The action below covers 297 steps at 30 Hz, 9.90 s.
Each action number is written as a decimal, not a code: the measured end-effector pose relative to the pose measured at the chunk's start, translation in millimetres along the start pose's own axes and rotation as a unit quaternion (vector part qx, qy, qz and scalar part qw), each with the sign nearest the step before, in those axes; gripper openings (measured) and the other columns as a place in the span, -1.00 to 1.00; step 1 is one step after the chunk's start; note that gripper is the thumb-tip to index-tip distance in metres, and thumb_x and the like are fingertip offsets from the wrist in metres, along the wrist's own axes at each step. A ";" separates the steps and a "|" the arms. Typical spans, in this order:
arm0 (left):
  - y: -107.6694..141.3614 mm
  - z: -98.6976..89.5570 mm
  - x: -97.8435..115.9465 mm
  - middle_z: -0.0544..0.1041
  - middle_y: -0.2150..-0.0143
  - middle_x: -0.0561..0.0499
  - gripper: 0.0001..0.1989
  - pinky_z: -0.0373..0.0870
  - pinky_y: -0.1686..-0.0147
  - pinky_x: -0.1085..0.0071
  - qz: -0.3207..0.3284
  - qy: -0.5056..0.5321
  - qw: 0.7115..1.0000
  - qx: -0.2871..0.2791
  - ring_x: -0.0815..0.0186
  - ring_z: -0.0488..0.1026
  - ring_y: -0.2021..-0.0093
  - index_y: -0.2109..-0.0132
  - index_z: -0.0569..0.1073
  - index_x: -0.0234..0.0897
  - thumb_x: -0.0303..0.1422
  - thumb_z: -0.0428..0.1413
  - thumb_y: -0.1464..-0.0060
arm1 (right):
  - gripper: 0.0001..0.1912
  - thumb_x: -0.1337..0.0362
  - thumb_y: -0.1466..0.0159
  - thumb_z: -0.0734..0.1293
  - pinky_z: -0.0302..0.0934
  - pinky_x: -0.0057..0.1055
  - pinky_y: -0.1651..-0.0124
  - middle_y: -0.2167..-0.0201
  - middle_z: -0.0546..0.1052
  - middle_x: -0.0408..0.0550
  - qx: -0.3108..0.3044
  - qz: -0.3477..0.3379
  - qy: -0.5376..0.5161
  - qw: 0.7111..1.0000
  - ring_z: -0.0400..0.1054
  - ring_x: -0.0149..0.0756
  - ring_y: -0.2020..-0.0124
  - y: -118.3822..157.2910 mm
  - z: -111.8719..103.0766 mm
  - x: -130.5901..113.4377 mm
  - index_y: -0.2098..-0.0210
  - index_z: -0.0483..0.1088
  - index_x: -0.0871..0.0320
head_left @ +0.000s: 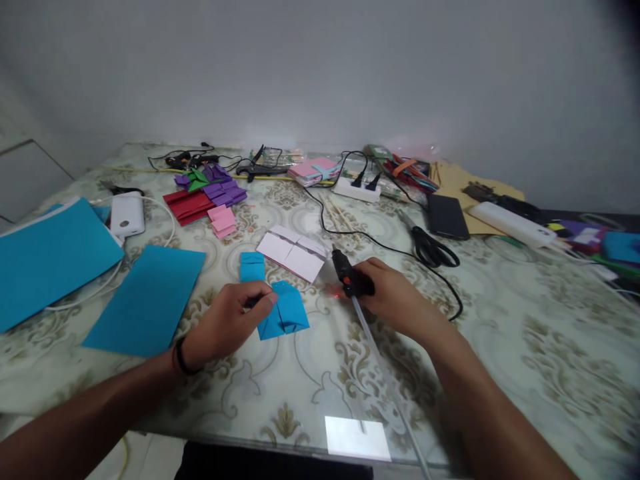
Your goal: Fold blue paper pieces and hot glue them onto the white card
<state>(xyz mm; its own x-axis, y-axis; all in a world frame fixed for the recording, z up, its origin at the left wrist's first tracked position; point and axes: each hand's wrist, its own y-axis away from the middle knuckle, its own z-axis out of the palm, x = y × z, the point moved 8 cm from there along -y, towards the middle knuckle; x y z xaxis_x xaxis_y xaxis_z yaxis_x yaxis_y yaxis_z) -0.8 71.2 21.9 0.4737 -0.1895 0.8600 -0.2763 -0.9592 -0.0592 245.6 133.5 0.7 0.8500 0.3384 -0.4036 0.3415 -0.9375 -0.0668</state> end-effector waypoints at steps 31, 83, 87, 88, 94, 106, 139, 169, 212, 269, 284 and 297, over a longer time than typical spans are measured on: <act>1.4 19.8 -0.2 0.32 0.46 0.14 -0.67 0.14 0.42 0.45 -0.014 -0.005 0.994 -0.106 0.42 0.22 0.43 0.40 0.38 -0.31 -0.25 0.01 -0.33 | -0.71 0.10 -0.38 0.40 0.26 -0.42 0.27 0.45 0.49 -0.19 -0.147 -0.028 -0.569 0.808 0.41 -0.38 0.41 29.7 33.7 -84.4 0.03 0.44 0.16; 6.8 32.7 1.4 0.55 0.26 0.00 -0.78 0.31 0.26 0.42 -0.038 0.189 0.954 -0.229 0.32 0.39 0.27 0.11 0.58 -0.29 -0.24 0.16 -0.26 | -0.79 0.12 -0.32 0.45 0.23 -0.36 0.22 0.37 0.51 -0.10 -0.154 -0.062 -0.516 0.841 0.34 -0.32 0.32 39.3 33.4 -94.2 0.30 0.52 0.13; 5.8 34.1 -1.8 0.56 0.22 0.00 -0.75 0.34 0.24 0.42 -0.037 0.171 0.958 -0.227 0.31 0.41 0.25 0.09 0.58 -0.30 -0.21 0.17 -0.25 | -0.85 0.17 -0.28 0.47 0.26 -0.34 0.19 0.36 0.53 -0.11 -0.142 -0.056 -0.513 0.845 0.36 -0.31 0.31 38.6 35.6 -92.8 0.31 0.51 0.11; 5.9 34.4 -2.2 0.55 0.23 0.00 -0.75 0.34 0.24 0.43 -0.034 0.165 0.959 -0.227 0.31 0.41 0.25 0.10 0.58 -0.30 -0.20 0.17 -0.25 | -0.85 0.18 -0.28 0.47 0.26 -0.34 0.20 0.37 0.53 -0.11 -0.138 -0.055 -0.513 0.845 0.36 -0.31 0.32 38.5 36.1 -92.4 0.31 0.51 0.11; 9.8 38.1 -5.8 0.42 0.41 0.09 -0.69 0.21 0.41 0.48 -0.044 0.106 0.962 -0.247 0.38 0.29 0.40 0.23 0.55 -0.33 -0.13 0.15 -0.26 | -0.87 0.19 -0.28 0.47 0.25 -0.37 0.22 0.37 0.50 -0.13 -0.125 -0.043 -0.515 0.847 0.35 -0.32 0.32 38.0 37.6 -91.0 0.27 0.50 0.10; 6.9 28.8 0.2 0.30 0.51 0.16 -0.72 0.09 0.47 0.47 -0.015 -0.002 0.986 -0.167 0.43 0.20 0.47 0.43 0.41 -0.30 -0.28 0.13 -0.23 | -0.74 0.09 -0.34 0.40 0.19 -0.42 0.30 0.44 0.47 -0.14 -0.159 -0.041 -0.430 0.888 0.32 -0.32 0.37 37.5 43.4 -94.2 0.36 0.45 0.14; 8.3 29.2 7.9 0.45 0.52 0.15 -0.79 0.14 0.44 0.52 0.037 -0.022 0.987 -0.152 0.47 0.30 0.47 0.38 0.56 -0.32 -0.43 0.13 -0.23 | -0.70 0.18 -0.40 0.31 0.12 -0.49 0.37 0.51 0.41 -0.19 -0.141 -0.088 -0.383 0.908 0.23 -0.42 0.46 39.2 37.2 -105.4 0.43 0.42 0.18; 12.4 25.8 16.4 0.55 0.38 0.13 -0.95 0.28 0.33 0.48 0.098 -0.065 0.989 -0.089 0.41 0.43 0.38 0.27 0.49 -0.25 -0.44 0.16 -0.20 | -0.92 0.40 -0.27 0.36 0.20 -0.49 0.33 0.46 0.47 -0.18 -0.037 -0.123 -0.349 0.928 0.35 -0.39 0.42 37.9 26.2 -101.8 0.36 0.43 0.15; 16.2 22.3 29.2 0.46 0.37 0.11 -0.92 0.28 0.33 0.47 0.154 -0.080 0.983 -0.065 0.38 0.40 0.37 0.28 0.39 -0.24 -0.50 0.12 -0.17 | -0.89 0.43 -0.25 0.36 0.22 -0.42 0.27 0.42 0.43 -0.17 -0.014 -0.169 -0.330 0.929 0.34 -0.35 0.38 39.9 17.4 -108.1 0.35 0.39 0.10; 11.3 18.5 20.3 0.46 0.41 0.12 -0.84 0.31 0.33 0.48 0.085 -0.002 0.993 -0.081 0.41 0.39 0.38 0.35 0.40 -0.28 -0.44 0.14 -0.23 | -0.83 0.40 -0.29 0.36 0.15 -0.46 0.30 0.46 0.40 -0.18 -0.013 -0.162 -0.325 0.932 0.29 -0.38 0.41 39.0 17.0 -104.2 0.43 0.36 0.15; 13.7 28.1 16.1 0.43 0.43 0.13 -0.77 0.23 0.36 0.48 0.069 -0.034 0.987 -0.139 0.42 0.35 0.41 0.37 0.36 -0.28 -0.37 0.08 -0.30 | -0.83 0.36 -0.27 0.33 0.11 -0.46 0.35 0.50 0.35 -0.22 -0.071 -0.118 -0.358 0.923 0.22 -0.41 0.46 36.8 23.3 -102.3 0.45 0.33 0.15; 14.0 27.9 21.4 0.39 0.49 0.15 -0.76 0.19 0.39 0.49 0.099 -0.039 0.985 -0.139 0.43 0.32 0.45 0.39 0.38 -0.29 -0.39 0.09 -0.29 | -0.77 0.33 -0.30 0.34 0.09 -0.49 0.39 0.50 0.33 -0.23 -0.120 -0.128 -0.355 0.918 0.20 -0.43 0.47 40.6 29.5 -109.2 0.48 0.28 0.14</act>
<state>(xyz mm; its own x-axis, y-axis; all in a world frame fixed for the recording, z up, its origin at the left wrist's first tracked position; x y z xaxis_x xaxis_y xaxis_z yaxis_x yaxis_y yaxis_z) 28.8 47.9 25.3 0.4471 -0.3935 0.8033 -0.5829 -0.8094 -0.0720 154.8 56.1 15.2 0.2824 0.3276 -0.9016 0.6447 -0.7608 -0.0746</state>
